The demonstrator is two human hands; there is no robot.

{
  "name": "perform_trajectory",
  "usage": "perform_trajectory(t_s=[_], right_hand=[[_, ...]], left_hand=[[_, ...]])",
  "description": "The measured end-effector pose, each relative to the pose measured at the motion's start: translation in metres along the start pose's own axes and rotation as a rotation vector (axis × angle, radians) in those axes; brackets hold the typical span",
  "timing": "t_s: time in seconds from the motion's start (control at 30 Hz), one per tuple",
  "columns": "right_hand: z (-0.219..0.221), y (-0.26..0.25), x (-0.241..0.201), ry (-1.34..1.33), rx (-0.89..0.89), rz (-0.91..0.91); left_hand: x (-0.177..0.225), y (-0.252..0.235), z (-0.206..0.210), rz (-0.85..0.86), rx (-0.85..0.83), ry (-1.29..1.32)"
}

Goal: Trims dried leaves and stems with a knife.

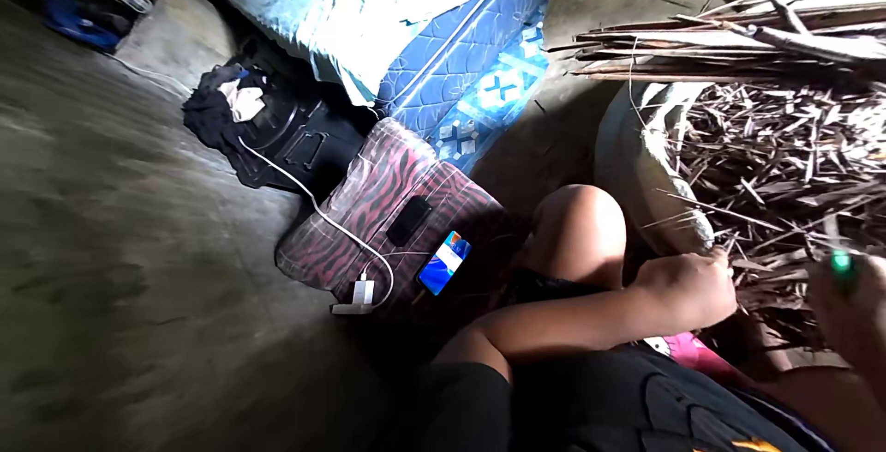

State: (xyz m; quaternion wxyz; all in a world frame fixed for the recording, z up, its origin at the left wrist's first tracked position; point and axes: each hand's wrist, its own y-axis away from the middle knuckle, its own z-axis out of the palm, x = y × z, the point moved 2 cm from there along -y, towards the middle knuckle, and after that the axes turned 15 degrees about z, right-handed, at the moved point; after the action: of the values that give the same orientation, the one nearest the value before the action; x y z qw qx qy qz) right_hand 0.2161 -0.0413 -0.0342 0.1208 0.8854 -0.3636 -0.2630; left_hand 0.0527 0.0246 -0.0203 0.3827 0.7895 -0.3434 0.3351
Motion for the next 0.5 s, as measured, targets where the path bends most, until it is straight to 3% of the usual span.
perform_trajectory(t_s=[0.1, 0.27, 0.4, 0.5], right_hand=[[0.023, 0.035, -0.018, -0.005, -0.087, -0.161], [0.037, 0.023, -0.007, 0.141, 0.000, -0.044], [0.019, -0.006, 0.010, 0.102, 0.046, 0.137], [0.005, -0.011, 0.015, 0.062, 0.045, 0.138]], left_hand=[[0.007, 0.000, -0.002, 0.004, -0.002, 0.005], [0.006, 0.001, 0.003, 0.029, -0.009, 0.004], [0.005, 0.001, 0.004, 0.034, -0.009, 0.014], [0.002, 0.000, 0.005, 0.031, -0.001, 0.029]])
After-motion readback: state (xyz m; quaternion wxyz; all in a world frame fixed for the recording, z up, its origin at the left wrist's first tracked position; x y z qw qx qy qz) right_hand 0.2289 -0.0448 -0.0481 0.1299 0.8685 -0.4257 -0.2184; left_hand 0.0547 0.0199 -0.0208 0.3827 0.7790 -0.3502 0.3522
